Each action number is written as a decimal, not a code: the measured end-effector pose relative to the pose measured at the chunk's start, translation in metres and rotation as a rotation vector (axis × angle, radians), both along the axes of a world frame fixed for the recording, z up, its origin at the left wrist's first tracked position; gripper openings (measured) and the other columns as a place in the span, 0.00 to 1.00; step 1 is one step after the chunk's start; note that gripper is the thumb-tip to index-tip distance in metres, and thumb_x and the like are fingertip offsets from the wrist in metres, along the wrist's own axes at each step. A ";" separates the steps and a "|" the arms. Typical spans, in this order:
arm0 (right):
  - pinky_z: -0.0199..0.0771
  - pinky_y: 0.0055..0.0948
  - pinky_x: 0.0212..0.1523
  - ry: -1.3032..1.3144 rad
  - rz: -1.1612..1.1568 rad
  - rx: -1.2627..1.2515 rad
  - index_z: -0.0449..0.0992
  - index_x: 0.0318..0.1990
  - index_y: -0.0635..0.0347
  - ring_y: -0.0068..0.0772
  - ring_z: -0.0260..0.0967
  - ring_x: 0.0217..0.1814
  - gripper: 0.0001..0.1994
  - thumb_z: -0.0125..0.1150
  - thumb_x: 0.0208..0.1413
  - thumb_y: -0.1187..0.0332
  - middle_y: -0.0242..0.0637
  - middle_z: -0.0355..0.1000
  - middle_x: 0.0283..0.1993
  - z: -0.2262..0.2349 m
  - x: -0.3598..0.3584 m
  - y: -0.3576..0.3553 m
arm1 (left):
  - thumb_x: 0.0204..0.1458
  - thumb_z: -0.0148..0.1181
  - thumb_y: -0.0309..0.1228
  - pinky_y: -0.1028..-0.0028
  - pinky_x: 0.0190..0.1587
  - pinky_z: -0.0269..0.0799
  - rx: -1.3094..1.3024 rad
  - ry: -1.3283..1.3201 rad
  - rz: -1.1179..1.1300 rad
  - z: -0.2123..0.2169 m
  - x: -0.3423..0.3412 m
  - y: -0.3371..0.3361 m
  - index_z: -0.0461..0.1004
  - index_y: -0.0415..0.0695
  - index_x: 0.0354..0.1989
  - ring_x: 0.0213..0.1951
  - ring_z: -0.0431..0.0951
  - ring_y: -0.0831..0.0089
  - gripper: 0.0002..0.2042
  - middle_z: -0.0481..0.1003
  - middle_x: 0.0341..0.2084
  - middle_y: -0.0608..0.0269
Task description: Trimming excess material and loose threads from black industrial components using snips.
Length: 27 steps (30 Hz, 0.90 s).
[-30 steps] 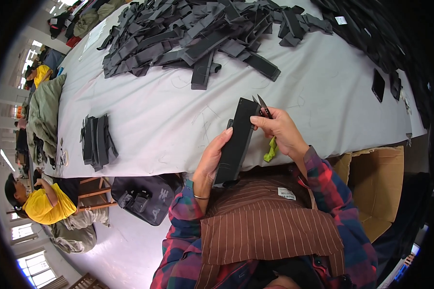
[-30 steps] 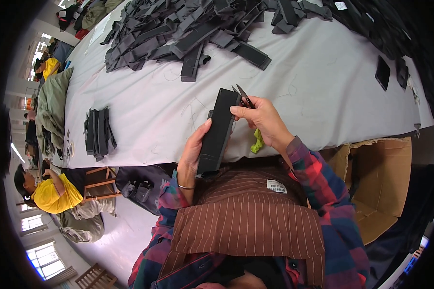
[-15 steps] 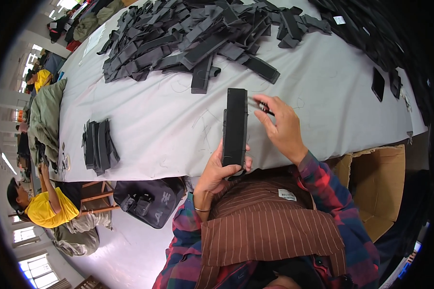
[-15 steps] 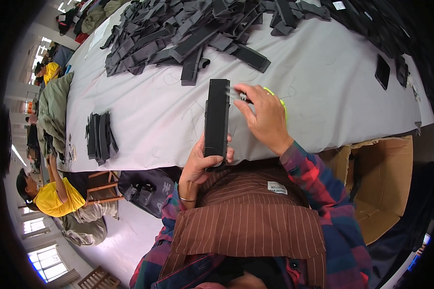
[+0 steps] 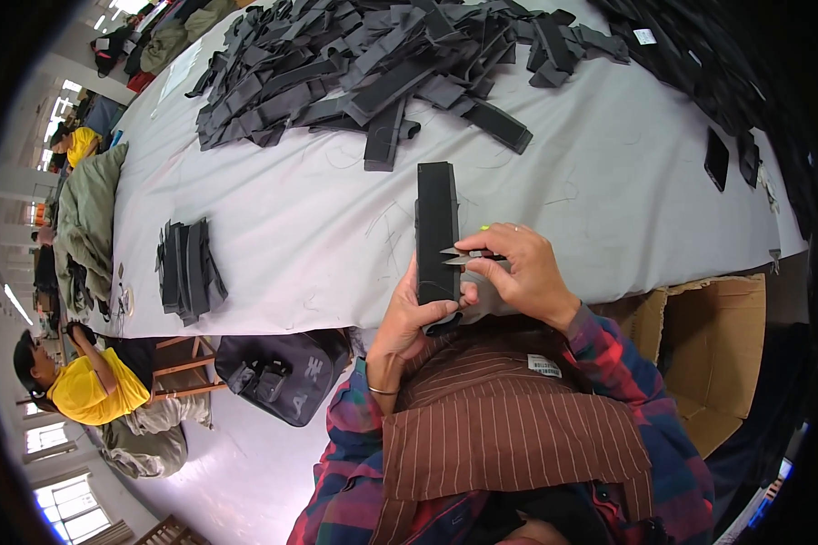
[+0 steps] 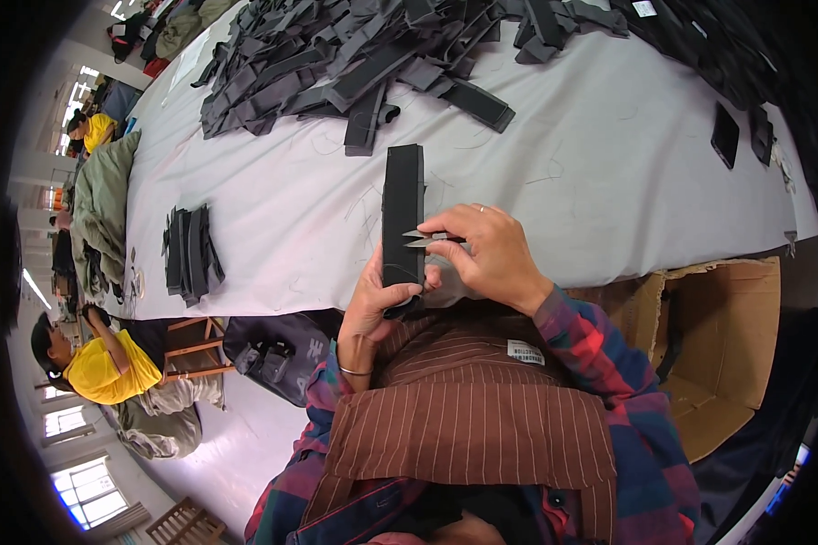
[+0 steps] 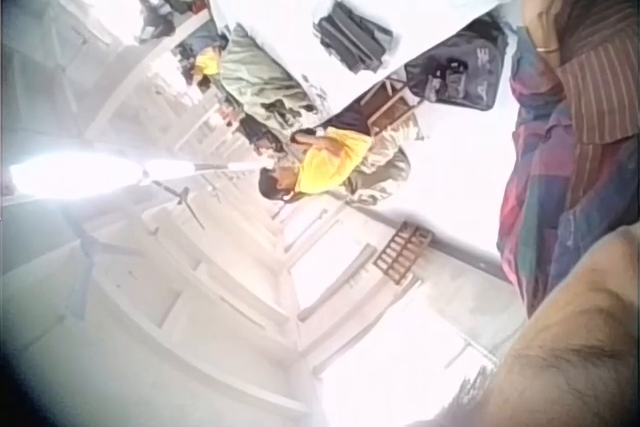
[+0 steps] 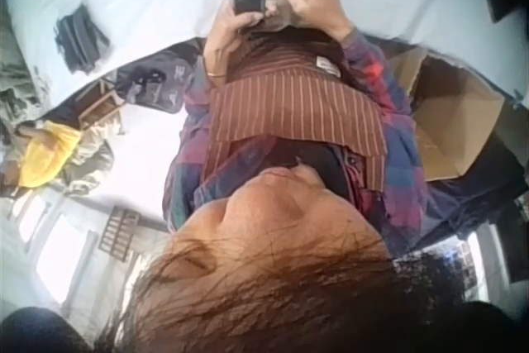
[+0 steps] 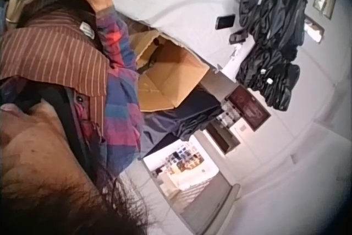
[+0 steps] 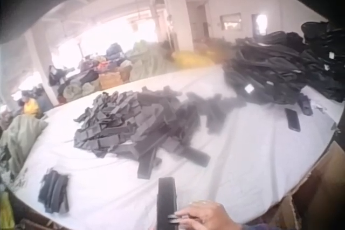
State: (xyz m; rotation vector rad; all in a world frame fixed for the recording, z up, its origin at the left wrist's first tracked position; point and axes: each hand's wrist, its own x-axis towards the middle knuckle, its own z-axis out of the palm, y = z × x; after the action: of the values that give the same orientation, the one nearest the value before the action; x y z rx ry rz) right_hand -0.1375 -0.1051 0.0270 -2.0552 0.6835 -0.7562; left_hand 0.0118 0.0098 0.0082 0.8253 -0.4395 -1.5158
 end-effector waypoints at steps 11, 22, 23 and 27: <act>0.62 0.32 0.36 0.011 0.029 -0.243 0.78 0.34 0.54 0.36 0.70 0.32 0.07 0.64 0.43 0.70 0.33 0.73 0.28 -0.004 0.005 0.005 | 0.42 0.59 0.17 0.70 0.46 0.73 0.035 -0.076 -0.119 -0.003 0.001 0.001 0.63 0.36 0.49 0.38 0.78 0.69 0.23 0.76 0.34 0.55; 0.69 0.19 0.38 -0.131 -0.105 0.310 0.75 0.43 0.63 0.15 0.67 0.36 0.09 0.59 0.54 0.75 0.30 0.74 0.32 -0.005 0.006 0.001 | 0.41 0.63 0.17 0.69 0.46 0.74 0.053 -0.007 -0.158 0.005 0.003 0.005 0.62 0.37 0.53 0.39 0.78 0.64 0.27 0.72 0.43 0.53; 0.69 0.21 0.40 -0.125 -0.098 0.321 0.75 0.44 0.61 0.19 0.69 0.36 0.10 0.61 0.53 0.73 0.30 0.75 0.34 -0.003 0.004 0.001 | 0.42 0.61 0.15 0.69 0.49 0.73 0.079 0.005 -0.129 0.001 0.007 0.005 0.61 0.37 0.54 0.42 0.78 0.63 0.28 0.68 0.49 0.53; 0.70 0.24 0.42 -0.127 -0.032 0.309 0.75 0.45 0.59 0.22 0.70 0.38 0.13 0.63 0.52 0.70 0.32 0.75 0.39 -0.005 -0.005 0.002 | 0.43 0.60 0.14 0.67 0.54 0.71 0.007 0.035 0.070 0.003 0.006 0.002 0.61 0.37 0.55 0.51 0.74 0.60 0.28 0.69 0.50 0.49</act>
State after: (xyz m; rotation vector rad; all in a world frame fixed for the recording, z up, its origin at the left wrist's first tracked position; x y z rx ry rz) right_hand -0.1425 -0.1033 0.0216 -1.7057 0.7142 -0.7421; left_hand 0.0177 0.0116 0.0111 0.8105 -0.3761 -1.4650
